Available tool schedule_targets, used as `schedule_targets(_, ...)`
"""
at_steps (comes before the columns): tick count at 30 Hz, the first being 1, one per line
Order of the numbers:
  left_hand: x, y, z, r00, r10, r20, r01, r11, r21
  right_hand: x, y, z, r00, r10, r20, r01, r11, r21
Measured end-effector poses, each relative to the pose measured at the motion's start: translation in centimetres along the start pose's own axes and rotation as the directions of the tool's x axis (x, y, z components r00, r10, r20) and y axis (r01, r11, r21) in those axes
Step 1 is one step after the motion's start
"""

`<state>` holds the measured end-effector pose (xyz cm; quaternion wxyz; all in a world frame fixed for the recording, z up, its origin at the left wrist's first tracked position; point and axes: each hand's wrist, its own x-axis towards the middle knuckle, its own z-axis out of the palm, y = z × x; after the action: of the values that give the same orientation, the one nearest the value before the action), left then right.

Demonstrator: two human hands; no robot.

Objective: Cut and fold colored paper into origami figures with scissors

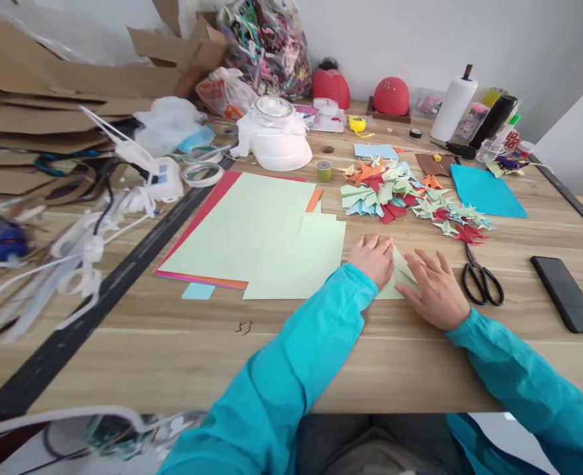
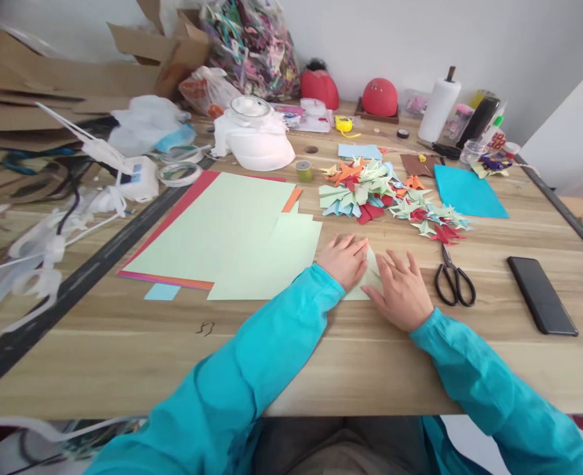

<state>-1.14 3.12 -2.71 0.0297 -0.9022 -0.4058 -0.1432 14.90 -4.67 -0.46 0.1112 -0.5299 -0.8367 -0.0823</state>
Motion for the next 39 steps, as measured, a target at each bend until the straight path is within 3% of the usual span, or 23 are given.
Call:
schedule_targets(6, 0.1, -0.1, 0.3, 1.000, -0.003, 0.026, 0.003, 1.000, -0.005, 2.4, 0.4, 1.6, 0.992, -0.043, 0.115, 0.042, 0.999, 0.008)
schedule_targets(10, 0.3, -0.2, 0.2, 0.998, 0.007, 0.070, -0.007, 1.000, -0.005, 3.1, 0.4, 1.5, 0.994, -0.028, 0.101, 0.027, 1.000, 0.015)
schedule_targets(16, 0.2, 0.1, 0.6, 1.000, 0.019, 0.024, -0.019, 1.000, 0.014, 3.3, 0.7, 1.8, 0.998, -0.037, 0.053, 0.033, 0.996, 0.081)
schedule_targets(26, 0.4, 1.3, 0.4, 0.997, -0.061, 0.041, 0.060, 0.998, 0.033, 2.9, 0.3, 1.8, 1.000, 0.024, 0.004, -0.025, 0.980, 0.195)
schedule_targets(39, 1.1, 0.1, 1.2, 0.993, -0.114, -0.030, 0.115, 0.993, 0.011, 2.6, -0.4, 2.1, 0.999, 0.044, 0.015, -0.046, 0.990, 0.133)
